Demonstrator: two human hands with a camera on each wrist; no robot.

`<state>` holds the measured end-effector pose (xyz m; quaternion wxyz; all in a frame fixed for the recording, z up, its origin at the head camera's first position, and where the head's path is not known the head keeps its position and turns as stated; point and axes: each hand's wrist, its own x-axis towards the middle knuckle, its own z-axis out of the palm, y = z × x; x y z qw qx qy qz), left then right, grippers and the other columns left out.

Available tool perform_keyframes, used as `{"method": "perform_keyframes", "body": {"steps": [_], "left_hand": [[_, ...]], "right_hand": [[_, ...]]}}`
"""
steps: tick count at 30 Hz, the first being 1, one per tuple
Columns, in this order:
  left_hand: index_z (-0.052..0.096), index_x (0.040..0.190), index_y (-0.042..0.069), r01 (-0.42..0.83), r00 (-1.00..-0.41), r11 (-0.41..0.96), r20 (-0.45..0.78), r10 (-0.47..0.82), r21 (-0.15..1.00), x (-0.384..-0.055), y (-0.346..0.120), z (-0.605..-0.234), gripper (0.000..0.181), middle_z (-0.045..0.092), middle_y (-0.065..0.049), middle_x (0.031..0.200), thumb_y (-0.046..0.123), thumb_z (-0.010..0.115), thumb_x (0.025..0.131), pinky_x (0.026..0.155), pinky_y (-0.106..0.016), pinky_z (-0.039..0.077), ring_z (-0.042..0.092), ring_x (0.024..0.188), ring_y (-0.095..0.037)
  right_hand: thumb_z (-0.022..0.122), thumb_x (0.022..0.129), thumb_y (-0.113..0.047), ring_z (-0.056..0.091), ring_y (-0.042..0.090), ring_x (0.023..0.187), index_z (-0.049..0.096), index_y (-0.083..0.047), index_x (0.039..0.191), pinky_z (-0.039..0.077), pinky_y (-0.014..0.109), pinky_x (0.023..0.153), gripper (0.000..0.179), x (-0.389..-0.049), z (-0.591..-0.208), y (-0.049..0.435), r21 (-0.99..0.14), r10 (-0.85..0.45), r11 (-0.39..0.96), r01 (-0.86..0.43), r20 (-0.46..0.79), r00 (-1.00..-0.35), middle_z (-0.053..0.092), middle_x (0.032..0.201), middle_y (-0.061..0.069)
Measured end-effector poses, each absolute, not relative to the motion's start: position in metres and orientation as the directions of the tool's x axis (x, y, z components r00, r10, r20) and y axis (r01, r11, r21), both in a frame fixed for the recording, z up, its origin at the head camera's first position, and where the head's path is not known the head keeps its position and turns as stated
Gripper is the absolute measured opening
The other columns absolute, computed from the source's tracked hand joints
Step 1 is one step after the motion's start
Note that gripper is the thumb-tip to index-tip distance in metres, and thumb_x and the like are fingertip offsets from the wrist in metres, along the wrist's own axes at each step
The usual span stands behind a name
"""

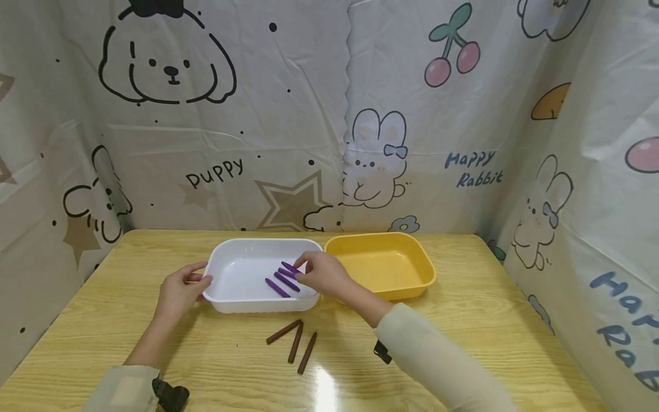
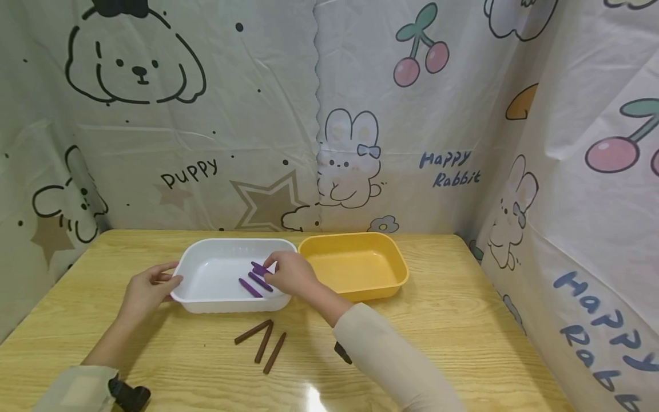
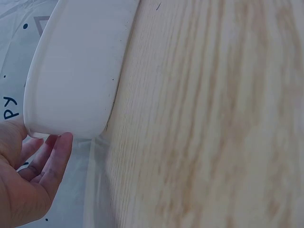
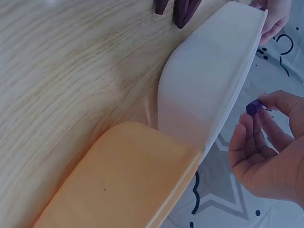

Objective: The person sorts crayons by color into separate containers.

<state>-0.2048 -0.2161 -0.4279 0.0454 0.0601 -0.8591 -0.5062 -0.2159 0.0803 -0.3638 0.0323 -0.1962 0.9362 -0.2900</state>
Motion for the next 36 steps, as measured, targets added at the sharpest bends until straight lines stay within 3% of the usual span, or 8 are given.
{"method": "perform_keyframes", "body": {"steps": [26,36], "left_hand": [[0.05,0.131,-0.002,-0.05,-0.989,0.464,0.02,-0.145,0.884,-0.206,-0.218,-0.429,0.048,0.059,-0.024,0.109,0.017,0.062,0.089,0.064,-0.025,0.059,0.058,0.07,0.003],[0.05,0.131,-0.002,-0.055,-0.99,0.455,0.011,-0.141,0.889,-0.206,-0.219,-0.428,0.048,0.06,-0.022,0.106,0.017,0.063,0.089,0.063,-0.024,0.059,0.058,0.068,0.003]], "right_hand": [[0.066,0.085,-0.02,0.052,0.015,0.07,0.069,-0.011,0.101,0.043,0.021,0.058,0.019,-0.257,-0.383,0.058,-0.558,-0.245,0.807,-0.194,-0.016,-0.969,0.063,0.084,0.003],[0.068,0.082,-0.017,0.052,0.012,0.072,0.072,-0.011,0.096,0.043,0.019,0.058,0.016,-0.262,-0.392,0.049,-0.507,-0.25,0.832,-0.227,0.025,-0.968,0.067,0.092,0.004]]}}
